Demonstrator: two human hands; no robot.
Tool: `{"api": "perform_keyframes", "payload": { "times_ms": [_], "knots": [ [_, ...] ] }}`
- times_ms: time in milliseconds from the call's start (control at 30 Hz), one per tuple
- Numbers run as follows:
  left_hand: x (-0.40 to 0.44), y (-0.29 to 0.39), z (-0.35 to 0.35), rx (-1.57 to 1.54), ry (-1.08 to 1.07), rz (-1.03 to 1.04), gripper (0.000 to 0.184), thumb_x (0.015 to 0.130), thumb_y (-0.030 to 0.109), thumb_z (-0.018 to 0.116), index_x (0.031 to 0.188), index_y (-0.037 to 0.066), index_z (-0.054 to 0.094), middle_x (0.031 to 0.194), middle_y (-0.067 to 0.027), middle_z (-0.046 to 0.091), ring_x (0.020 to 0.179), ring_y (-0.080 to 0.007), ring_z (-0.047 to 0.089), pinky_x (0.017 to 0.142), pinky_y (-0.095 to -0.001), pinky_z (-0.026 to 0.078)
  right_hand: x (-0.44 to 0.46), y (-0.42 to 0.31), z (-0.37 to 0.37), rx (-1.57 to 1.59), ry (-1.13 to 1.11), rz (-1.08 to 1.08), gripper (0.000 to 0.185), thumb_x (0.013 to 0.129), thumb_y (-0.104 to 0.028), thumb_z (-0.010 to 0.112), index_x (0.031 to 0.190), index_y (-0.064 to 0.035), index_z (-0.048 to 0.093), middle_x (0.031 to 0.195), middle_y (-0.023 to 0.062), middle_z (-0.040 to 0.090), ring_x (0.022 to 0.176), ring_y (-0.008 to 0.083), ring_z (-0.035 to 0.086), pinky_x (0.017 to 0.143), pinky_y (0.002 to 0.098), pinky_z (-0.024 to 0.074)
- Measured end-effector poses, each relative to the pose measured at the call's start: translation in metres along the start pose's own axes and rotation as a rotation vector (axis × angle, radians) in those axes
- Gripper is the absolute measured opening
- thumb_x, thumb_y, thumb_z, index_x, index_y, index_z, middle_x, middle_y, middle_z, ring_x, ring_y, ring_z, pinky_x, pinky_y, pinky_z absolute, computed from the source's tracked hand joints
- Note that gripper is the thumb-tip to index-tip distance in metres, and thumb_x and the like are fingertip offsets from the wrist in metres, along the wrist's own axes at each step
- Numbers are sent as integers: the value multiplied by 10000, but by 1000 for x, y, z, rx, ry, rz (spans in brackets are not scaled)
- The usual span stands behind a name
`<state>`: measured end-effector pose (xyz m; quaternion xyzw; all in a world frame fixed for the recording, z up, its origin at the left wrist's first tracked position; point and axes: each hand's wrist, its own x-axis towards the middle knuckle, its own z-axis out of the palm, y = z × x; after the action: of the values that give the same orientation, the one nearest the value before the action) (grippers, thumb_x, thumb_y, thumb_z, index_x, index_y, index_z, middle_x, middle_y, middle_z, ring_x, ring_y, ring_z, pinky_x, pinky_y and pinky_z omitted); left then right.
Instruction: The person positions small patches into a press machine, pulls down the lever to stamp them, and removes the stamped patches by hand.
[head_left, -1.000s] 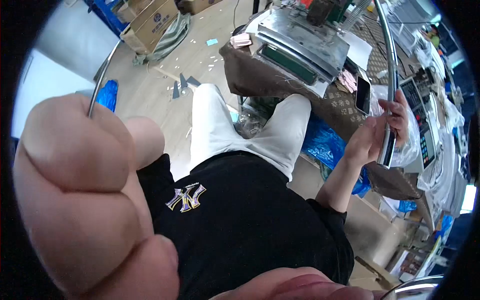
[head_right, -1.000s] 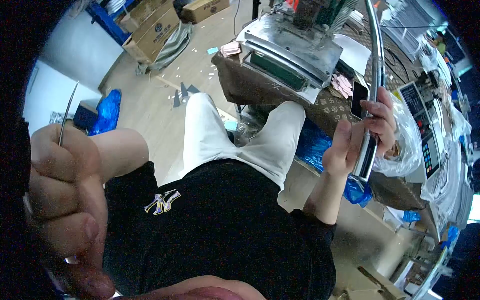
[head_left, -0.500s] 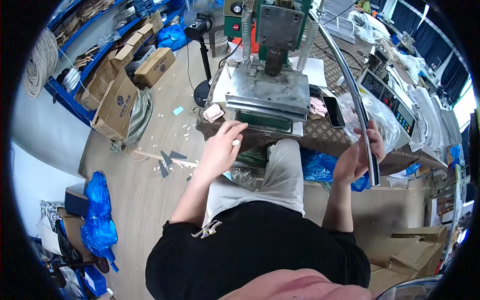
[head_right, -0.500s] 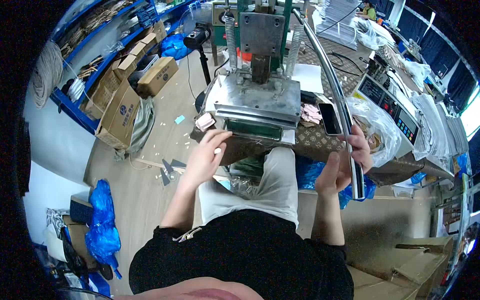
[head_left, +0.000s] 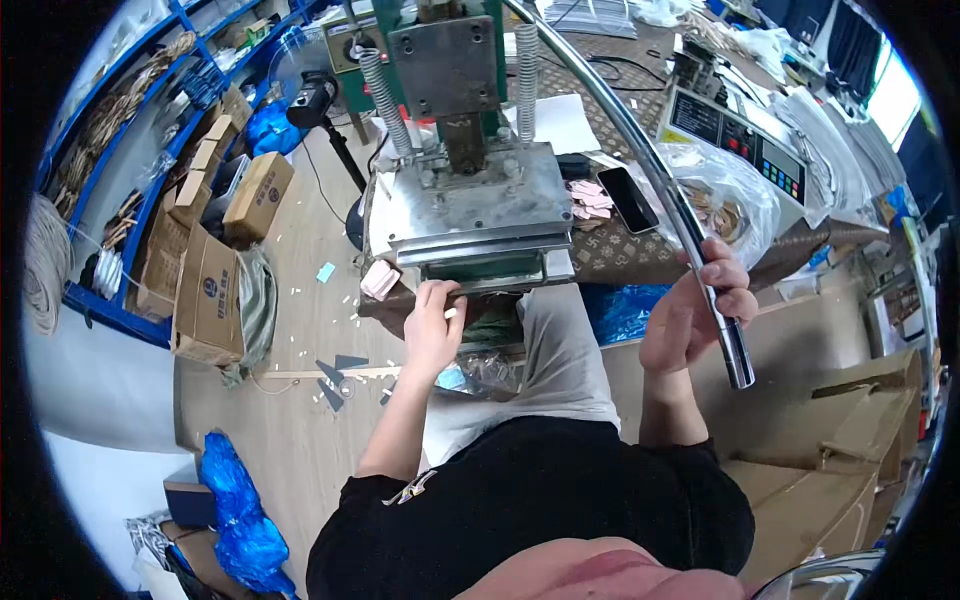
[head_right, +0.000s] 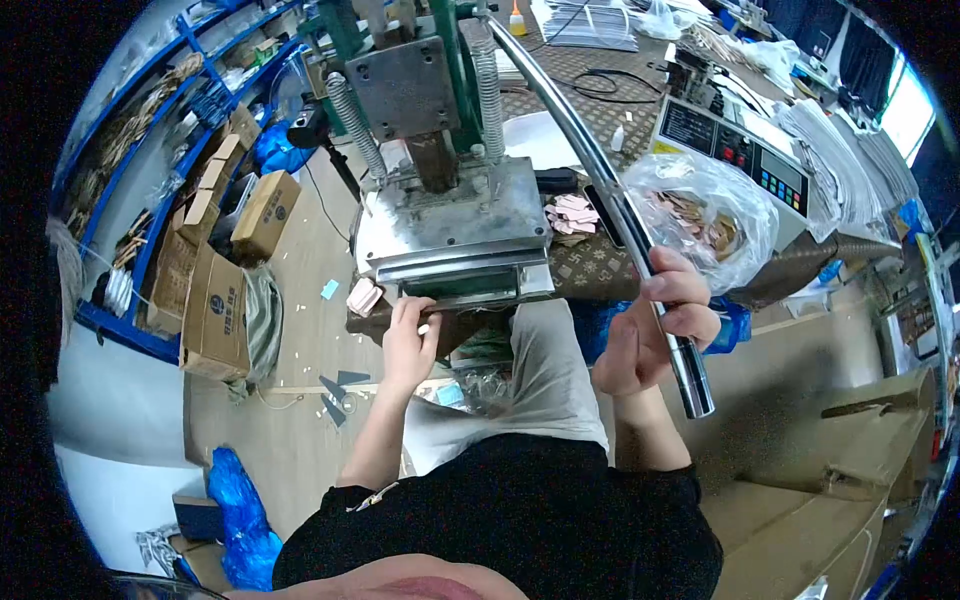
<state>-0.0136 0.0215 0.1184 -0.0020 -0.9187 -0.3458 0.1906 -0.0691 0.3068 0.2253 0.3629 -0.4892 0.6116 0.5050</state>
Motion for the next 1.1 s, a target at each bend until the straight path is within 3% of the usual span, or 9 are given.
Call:
{"api": "perform_keyframes", "payload": {
  "times_ms": [67,200,433,567,700,767,800,933,1100],
  "knots": [
    [-4,-10,10,-5,202,81,223,909,52,618,1131,62,631,1113,-179,623,1007,-413,654,813,-469,537,0,1,2,17,3,6,356,969,-205,680,1222,-173,433,1223,104,522,1317,379,473,962,473,502],
    [-1,-22,31,18,335,133,264,852,-5,598,1107,57,623,1116,-183,611,1010,-420,642,802,-472,534,0,0,-2,57,-39,17,391,935,-180,692,1220,-160,426,1217,117,520,1325,385,464,983,483,494],
    [-5,-16,24,88,296,101,254,857,-11,604,1104,46,617,1107,-180,602,991,-414,635,813,-462,532,10,-8,-20,63,-229,43,427,875,-87,670,1219,-130,421,1235,148,516,1331,386,462,1010,482,494],
    [-5,-8,26,96,311,49,247,862,0,612,1105,42,613,1106,-181,601,991,-415,635,819,-460,535,11,-12,-20,181,-242,121,447,845,-66,739,1154,-111,420,1219,164,555,1322,401,500,1141,551,364],
    [-5,-8,26,107,295,34,240,872,16,620,1110,50,609,1125,-184,600,1002,-421,639,834,-465,539,6,-1,-19,226,-254,82,465,830,-45,669,1223,-101,427,1265,167,526,1351,392,462,1075,508,458],
    [-6,6,20,112,246,-78,242,876,28,620,1113,73,612,1137,-184,599,1006,-425,644,833,-472,542,10,-3,-14,142,-199,41,390,900,-126,672,1217,-98,447,1275,160,542,1350,392,480,1056,517,489],
    [-6,-4,23,96,277,-21,246,875,48,626,1115,100,618,1148,-178,601,1005,-431,649,819,-482,542,11,-5,-11,109,-178,26,352,940,-173,663,1216,-99,458,1281,158,550,1348,394,489,1043,521,508],
    [-9,-3,17,99,259,-54,276,856,138,664,1127,114,618,1154,-157,604,950,-421,653,786,-491,546,3,3,-25,91,-148,74,251,1072,-322,515,1249,-144,501,1303,128,571,1326,419,515,1021,551,550],
    [-11,-12,19,37,271,-5,273,859,136,656,1127,98,616,1090,-116,593,905,-362,667,757,-467,549,14,16,-34,214,-194,27,213,1062,-241,521,1260,-163,514,1326,89,580,1358,418,505,950,522,588]
  ]
}}
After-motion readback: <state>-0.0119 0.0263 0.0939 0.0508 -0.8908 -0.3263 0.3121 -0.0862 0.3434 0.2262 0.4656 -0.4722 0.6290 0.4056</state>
